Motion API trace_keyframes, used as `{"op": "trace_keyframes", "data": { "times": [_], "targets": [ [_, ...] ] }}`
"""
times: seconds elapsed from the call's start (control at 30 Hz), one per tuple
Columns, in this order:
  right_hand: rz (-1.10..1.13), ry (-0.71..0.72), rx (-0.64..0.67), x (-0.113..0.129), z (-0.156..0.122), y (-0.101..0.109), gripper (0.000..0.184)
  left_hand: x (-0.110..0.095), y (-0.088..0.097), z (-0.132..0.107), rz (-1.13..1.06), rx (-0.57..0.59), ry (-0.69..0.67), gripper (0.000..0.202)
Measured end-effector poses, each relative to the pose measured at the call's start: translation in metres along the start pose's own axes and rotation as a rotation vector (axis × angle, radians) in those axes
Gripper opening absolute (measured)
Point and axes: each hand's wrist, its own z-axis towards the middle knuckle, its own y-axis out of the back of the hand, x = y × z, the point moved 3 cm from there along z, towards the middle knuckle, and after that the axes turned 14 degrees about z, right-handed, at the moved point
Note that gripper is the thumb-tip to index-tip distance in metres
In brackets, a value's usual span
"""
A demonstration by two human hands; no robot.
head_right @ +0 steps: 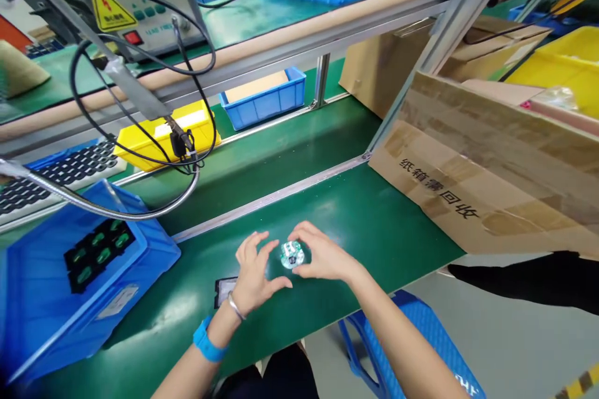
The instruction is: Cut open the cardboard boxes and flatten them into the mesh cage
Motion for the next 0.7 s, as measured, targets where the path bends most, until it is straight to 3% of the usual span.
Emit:
{"op": "trace_keyframes", "data": {
  "times": [0.13, 0.4, 0.57, 0.7],
  "targets": [
    [-0.004, 0.033, 0.070, 0.041, -0.003, -0.023, 0.055, 0.003, 0.021, -0.005, -0.091, 0.022, 0.003, 0.070],
    [-0.116, 0.006, 0.178, 0.068, -0.001, -0.068, 0.053, 0.019, 0.054, -0.054, -0.243, 0.026, 0.076, 0.076],
    [-0.163, 0.042, 0.229, 0.097, 0.011, -0.107, 0.054, 0.042, 0.083, -0.086, -0.310, -0.039, 0.129, 0.069],
    [-0.114, 0.088, 0.205, 0.124, 0.020, -0.133, 0.077, 0.069, 0.097, -0.118, -0.526, -0.139, 0.221, 0.064]
  ]
}}
